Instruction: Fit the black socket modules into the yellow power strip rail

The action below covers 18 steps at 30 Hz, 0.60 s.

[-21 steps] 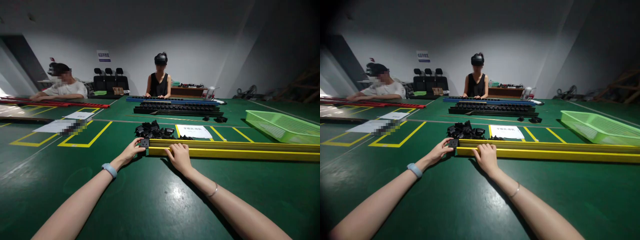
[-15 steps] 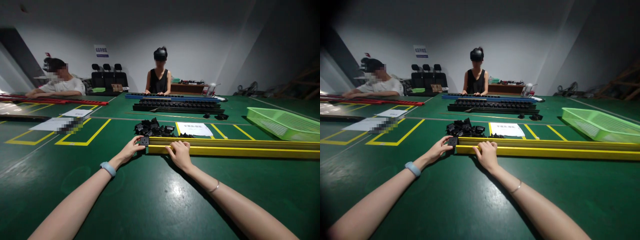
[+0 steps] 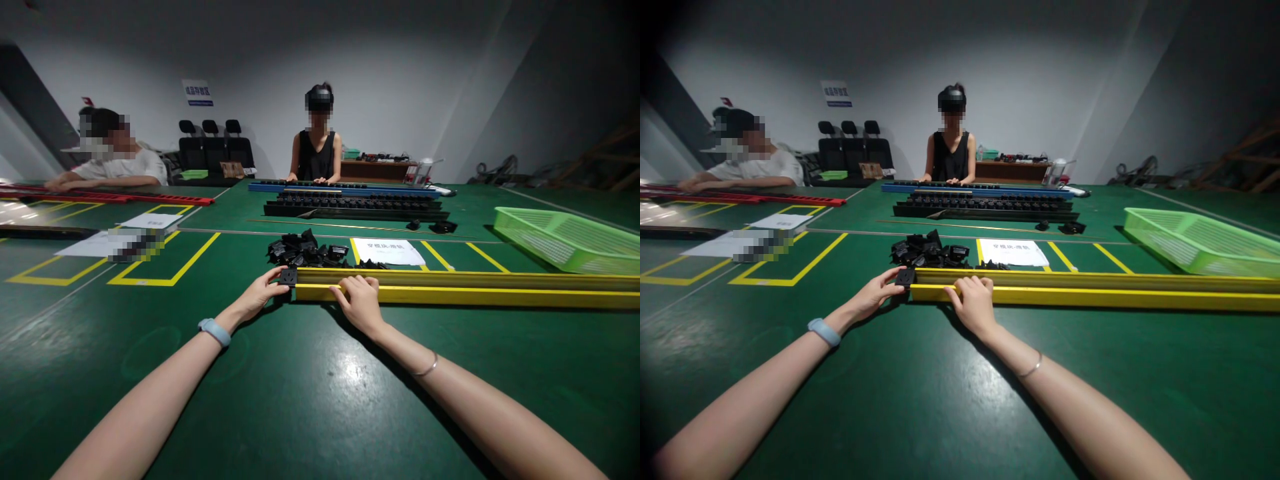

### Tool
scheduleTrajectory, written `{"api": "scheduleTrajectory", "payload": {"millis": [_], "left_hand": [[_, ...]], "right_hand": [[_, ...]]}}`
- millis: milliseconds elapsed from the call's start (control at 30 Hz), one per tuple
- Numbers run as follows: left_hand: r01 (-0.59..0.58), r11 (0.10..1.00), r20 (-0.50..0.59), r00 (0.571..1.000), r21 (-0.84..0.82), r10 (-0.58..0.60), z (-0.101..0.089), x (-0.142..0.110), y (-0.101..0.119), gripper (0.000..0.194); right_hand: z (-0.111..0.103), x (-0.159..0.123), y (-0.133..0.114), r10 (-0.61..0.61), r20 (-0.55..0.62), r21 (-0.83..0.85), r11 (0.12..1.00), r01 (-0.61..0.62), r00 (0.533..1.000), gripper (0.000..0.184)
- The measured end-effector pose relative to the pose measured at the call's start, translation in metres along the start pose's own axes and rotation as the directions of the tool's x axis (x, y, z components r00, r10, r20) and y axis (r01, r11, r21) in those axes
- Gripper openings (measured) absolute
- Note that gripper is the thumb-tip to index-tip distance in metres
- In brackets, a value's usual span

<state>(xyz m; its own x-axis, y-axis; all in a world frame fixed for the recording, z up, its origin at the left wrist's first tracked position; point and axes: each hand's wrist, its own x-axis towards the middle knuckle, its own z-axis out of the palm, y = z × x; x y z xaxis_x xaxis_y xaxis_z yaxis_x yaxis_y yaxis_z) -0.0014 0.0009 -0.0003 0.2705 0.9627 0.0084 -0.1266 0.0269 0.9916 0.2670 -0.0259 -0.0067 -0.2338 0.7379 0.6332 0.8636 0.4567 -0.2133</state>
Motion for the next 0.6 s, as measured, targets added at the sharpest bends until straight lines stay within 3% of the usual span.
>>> {"api": "scheduleTrajectory", "payload": {"millis": [367,600], "left_hand": [[0.006,0.983,0.004,1.000,0.184,-0.007,0.0052,-0.0028,0.0020,0.082],[-0.121,0.908,0.039,0.993,0.401,0.115,0.0010,0.0000,-0.0055,0.068]], "right_hand": [[-0.0074,-0.0020,-0.0010,-0.064,0.055,-0.065,0.996,0.068,0.996,0.025],[-0.0068,-0.0027,-0.0005,-0.065,0.070,-0.065,0.995,0.069,0.995,0.024]]}}
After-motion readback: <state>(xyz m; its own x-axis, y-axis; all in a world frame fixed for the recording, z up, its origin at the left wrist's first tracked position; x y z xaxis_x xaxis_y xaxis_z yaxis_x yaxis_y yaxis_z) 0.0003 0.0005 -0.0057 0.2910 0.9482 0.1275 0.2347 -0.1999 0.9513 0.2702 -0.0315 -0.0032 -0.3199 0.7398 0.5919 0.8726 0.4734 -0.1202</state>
